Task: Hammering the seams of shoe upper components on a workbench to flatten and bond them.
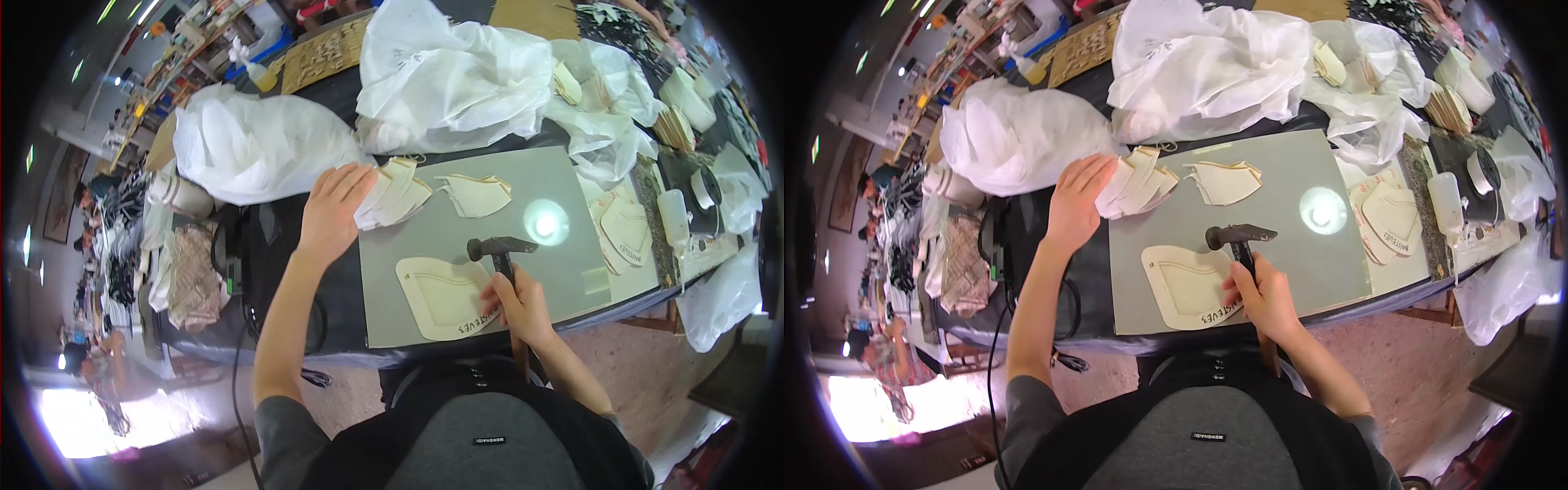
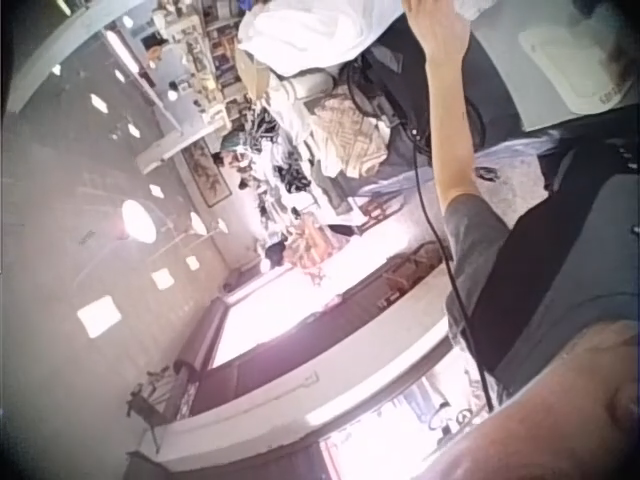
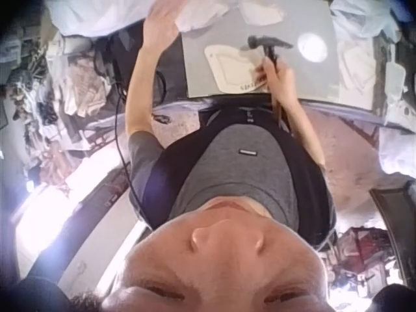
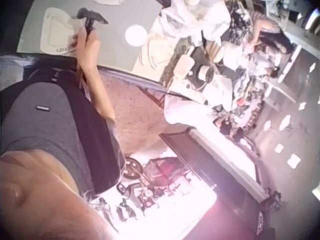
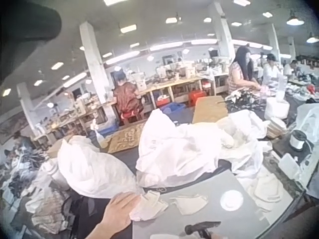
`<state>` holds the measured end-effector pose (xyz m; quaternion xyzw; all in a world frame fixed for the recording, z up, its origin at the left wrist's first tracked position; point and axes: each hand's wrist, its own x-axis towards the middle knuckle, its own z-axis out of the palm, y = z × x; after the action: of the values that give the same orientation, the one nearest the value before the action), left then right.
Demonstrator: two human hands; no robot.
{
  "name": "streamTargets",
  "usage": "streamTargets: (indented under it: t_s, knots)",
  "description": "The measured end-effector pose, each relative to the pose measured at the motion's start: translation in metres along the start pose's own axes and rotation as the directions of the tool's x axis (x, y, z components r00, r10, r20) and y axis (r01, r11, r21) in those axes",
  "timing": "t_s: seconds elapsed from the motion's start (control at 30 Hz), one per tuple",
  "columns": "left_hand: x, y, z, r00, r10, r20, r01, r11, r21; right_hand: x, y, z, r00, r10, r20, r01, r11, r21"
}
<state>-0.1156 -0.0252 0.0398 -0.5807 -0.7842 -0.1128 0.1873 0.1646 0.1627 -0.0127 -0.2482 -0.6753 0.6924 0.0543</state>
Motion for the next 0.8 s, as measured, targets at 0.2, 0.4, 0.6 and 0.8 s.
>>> streamTargets:
  t_s: [0.2,0.4,0.6,0.8]
  knots:
    - [0.057,0.082,0.032,0.974,-0.160,0.158,0.222,0.785,-0.579,-0.003,-0.001,-0.015,0.997,0.047,-0.054,-0.038,0.987,0.154]
    - [0.109,0.076,0.073,0.814,-0.276,0.511,0.417,0.890,-0.184,-0.001,-0.008,-0.013,0.997,0.054,-0.058,-0.047,0.993,0.107]
    - [0.093,0.100,0.075,0.902,-0.270,0.336,0.379,0.870,-0.316,-0.001,-0.001,-0.013,0.999,-0.032,-0.040,0.031,0.999,-0.025]
    - [0.076,0.070,0.061,0.950,-0.301,0.085,0.267,0.643,-0.718,-0.003,-0.004,-0.008,1.000,0.001,-0.025,-0.001,1.000,-0.009]
